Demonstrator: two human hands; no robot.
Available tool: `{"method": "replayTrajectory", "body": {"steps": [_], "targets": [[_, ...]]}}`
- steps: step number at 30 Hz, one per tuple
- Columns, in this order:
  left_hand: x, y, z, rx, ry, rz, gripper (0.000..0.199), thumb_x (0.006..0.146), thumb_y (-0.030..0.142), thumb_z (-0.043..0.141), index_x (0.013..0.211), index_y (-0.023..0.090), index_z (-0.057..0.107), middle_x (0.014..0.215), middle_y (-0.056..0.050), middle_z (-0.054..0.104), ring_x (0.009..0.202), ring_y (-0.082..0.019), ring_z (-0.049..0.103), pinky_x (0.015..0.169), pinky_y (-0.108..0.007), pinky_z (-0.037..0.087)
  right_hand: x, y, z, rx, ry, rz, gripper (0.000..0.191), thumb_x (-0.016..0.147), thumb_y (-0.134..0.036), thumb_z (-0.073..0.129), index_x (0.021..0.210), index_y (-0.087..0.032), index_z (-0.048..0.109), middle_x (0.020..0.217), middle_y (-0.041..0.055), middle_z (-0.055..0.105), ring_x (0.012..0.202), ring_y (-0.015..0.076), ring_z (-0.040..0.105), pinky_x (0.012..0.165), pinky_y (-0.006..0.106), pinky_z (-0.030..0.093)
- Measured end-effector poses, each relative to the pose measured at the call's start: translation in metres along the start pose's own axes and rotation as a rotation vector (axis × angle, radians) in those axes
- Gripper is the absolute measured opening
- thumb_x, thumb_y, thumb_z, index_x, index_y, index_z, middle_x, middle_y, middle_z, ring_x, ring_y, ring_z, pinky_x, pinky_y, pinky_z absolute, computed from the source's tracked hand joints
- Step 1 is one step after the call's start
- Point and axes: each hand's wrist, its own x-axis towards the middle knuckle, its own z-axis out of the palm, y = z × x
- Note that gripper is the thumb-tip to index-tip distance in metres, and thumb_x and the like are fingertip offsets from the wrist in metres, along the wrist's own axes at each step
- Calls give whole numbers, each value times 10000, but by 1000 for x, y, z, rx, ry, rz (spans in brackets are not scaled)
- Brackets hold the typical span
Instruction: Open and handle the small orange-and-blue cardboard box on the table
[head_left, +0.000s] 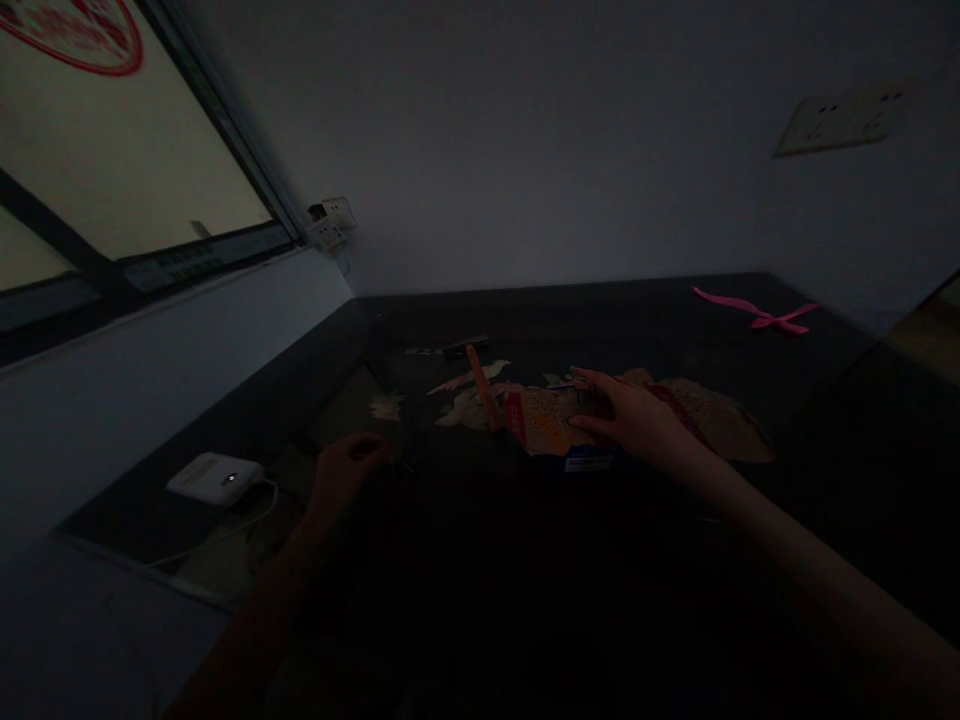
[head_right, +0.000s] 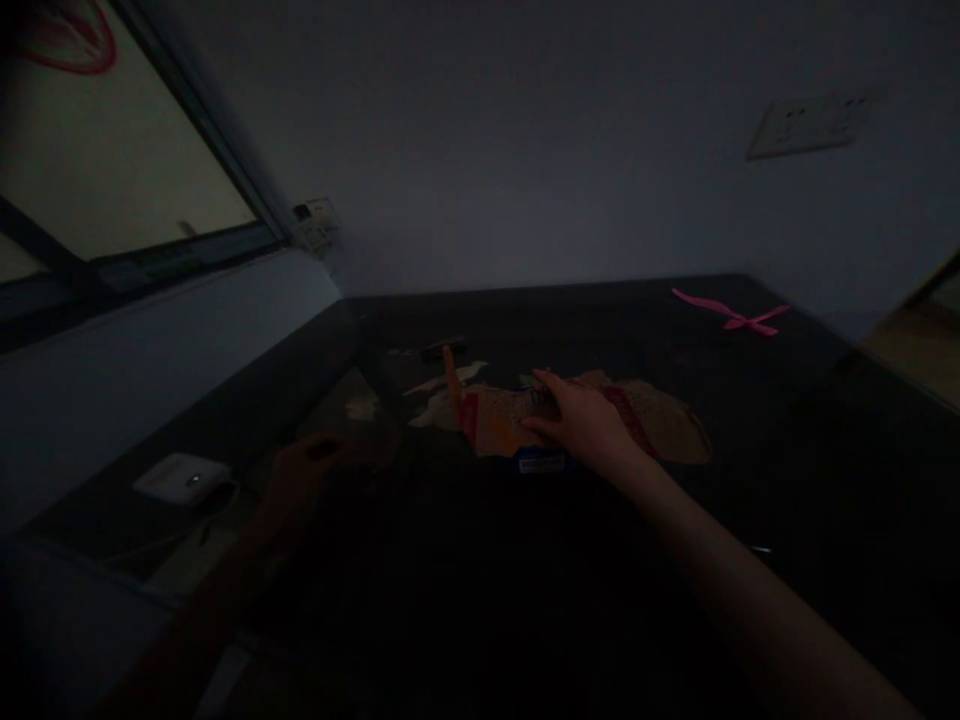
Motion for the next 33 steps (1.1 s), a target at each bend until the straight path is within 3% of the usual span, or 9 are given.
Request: {"method": "replayTrajectory", "body": {"steps": [13, 22, 25, 27, 30, 33], "targets": [[3, -34, 17, 201, -2, 164, 334, 779, 416, 488, 945, 179, 656, 980, -80, 693, 866, -224, 648, 782, -328, 507, -1, 1, 1, 14, 33, -17, 648, 775, -376, 633, 1347, -151, 427, 1204, 135, 620, 1031, 310, 601, 839, 444, 500], [8, -24, 8, 229, -18, 173, 347, 796, 419, 453, 935, 170, 652, 977, -87, 688, 861, -225, 641, 788, -345, 510, 0, 2, 2, -11, 18, -3, 651, 775, -369, 626, 1358, -169, 416, 1195, 130, 627, 1018, 313, 610, 811, 431, 505], [12, -4, 8, 217, 12, 242, 319, 813, 380, 431, 926, 179, 651, 977, -78, 687, 886, -222, 633, 817, -347, 499, 0, 2, 2, -12, 23, -9, 667, 772, -359, 634, 1365, -157, 404, 1210, 142, 617, 1030, 314, 605, 822, 427, 498], [15, 21, 13, 189, 42, 341, 280, 820, 332, 430, 898, 185, 655, 960, -70, 690, 887, -213, 630, 839, -343, 487, 0, 1, 1, 4, 28, -11, 672, 771, -349, 637, 1367, -154, 396, 1207, 143, 618, 1035, 314, 602, 828, 428, 494], [12, 74, 27, 84, 41, 548, 224, 830, 287, 466, 879, 174, 654, 933, -70, 687, 877, -196, 626, 838, -319, 478, -1, -1, 0, 15, 37, -8, 679, 761, -331, 651, 1365, -159, 392, 1188, 145, 627, 1043, 315, 596, 837, 433, 487], [5, 134, 46, -55, -57, 723, 175, 830, 225, 510, 929, 168, 643, 923, -64, 676, 829, -164, 620, 766, -274, 487, -2, -1, 0, 15, 39, -9, 700, 754, -324, 659, 1373, -158, 377, 1192, 150, 624, 1055, 313, 591, 848, 426, 480]]}}
